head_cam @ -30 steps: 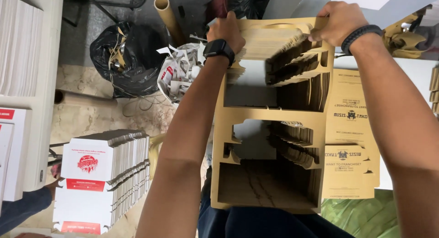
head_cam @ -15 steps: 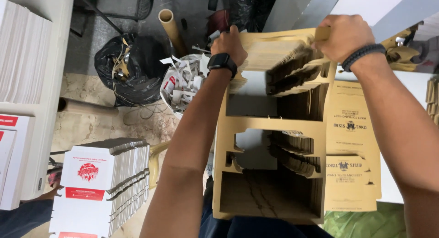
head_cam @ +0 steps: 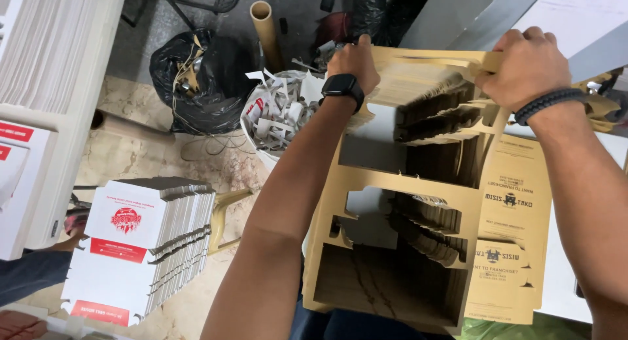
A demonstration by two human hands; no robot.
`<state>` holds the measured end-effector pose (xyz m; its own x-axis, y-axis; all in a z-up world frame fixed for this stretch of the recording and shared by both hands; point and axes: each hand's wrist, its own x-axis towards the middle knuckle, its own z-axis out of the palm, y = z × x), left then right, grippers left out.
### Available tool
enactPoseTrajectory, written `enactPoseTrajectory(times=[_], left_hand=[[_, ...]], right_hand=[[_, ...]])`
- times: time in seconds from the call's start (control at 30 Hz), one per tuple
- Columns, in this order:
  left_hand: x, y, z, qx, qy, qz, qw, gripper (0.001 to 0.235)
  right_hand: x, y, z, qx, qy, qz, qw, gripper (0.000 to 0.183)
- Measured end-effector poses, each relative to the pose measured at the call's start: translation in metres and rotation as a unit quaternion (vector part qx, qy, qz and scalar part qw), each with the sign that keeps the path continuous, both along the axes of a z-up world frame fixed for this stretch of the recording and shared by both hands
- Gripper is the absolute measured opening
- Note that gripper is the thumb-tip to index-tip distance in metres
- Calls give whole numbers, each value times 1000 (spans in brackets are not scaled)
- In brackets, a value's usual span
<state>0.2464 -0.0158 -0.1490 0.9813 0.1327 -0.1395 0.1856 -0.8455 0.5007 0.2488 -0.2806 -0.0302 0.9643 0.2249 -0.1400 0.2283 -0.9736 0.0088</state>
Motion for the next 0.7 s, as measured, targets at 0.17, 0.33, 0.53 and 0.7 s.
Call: enactPoseTrajectory(times=[0.17, 0.33, 0.53, 0.7], left_hand=[[0, -3, -1, -7, 9, 3, 1000, 53], [3, -3, -1, -10, 25, 3, 1000, 66], [3, -3, -11, 2, 15, 0, 1000, 60], [10, 0, 11, 52, 55, -9, 997, 45]], right_hand=[[1, -5, -12, -54, -59, 28, 996, 45], [2, -7, -8, -56, -36, 23, 998, 47], [-26, 44, 38, 54, 149, -102, 982, 78], [13, 14, -31, 76, 181, -66, 978, 73]])
